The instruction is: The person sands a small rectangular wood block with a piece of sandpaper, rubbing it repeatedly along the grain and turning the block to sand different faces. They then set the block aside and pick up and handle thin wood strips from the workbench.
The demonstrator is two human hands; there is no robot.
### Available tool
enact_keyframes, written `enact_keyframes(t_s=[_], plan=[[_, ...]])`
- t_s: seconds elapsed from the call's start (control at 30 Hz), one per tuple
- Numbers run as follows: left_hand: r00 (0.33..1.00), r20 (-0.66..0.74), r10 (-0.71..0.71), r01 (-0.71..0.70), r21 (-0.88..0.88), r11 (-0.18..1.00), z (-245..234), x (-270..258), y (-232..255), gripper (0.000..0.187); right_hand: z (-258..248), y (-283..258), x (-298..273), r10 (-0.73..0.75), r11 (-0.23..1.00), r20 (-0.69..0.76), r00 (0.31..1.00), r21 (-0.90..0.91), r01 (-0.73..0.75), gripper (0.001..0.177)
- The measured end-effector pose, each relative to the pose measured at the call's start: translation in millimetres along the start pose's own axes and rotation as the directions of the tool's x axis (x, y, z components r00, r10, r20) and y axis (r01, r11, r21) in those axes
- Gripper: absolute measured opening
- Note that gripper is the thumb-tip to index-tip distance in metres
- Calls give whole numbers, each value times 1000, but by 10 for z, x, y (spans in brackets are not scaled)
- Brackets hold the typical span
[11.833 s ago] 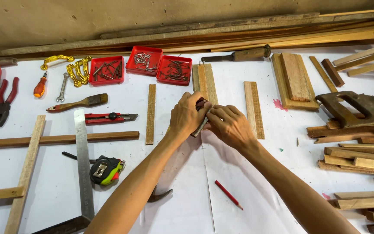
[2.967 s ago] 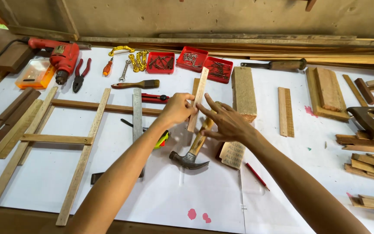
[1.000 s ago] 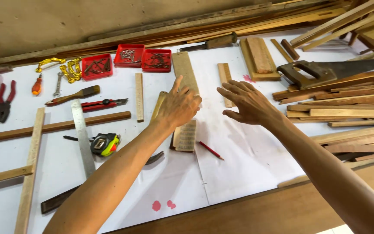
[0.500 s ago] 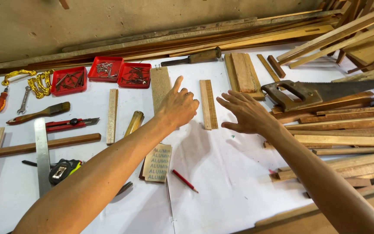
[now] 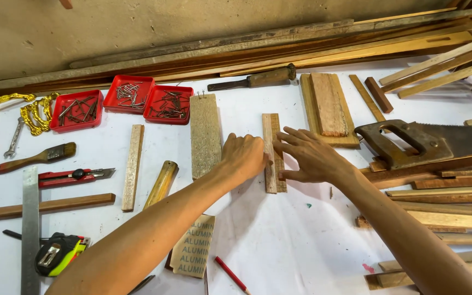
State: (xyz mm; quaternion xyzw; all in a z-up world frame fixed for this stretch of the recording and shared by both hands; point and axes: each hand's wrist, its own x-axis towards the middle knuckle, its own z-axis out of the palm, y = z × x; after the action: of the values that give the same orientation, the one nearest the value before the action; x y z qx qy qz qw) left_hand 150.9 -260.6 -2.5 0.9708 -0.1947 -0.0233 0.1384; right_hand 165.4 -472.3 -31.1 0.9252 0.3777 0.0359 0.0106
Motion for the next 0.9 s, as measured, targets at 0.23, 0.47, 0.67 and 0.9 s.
enact_keyframes(t_s=[0.23, 0.47, 0.67, 0.9], plan=[[986, 157, -60, 87, -172, 981, 42, 55, 111, 46, 61, -22, -5, 59, 990, 15, 998, 126, -60, 84], [991, 76, -114, 129, -220, 967, 134, 20, 74, 34, 105, -100, -121, 70, 989, -32, 997, 129, -65, 83], [988, 83, -126, 146, -304, 941, -269, -277, 197, 33, -189, -317, -250, 86, 983, -83, 993, 172, -70, 91], [989, -51, -136, 116, -284, 952, -774, -927, 325, 56, -712, -854, -384, 14, 988, -191, 982, 153, 15, 89]])
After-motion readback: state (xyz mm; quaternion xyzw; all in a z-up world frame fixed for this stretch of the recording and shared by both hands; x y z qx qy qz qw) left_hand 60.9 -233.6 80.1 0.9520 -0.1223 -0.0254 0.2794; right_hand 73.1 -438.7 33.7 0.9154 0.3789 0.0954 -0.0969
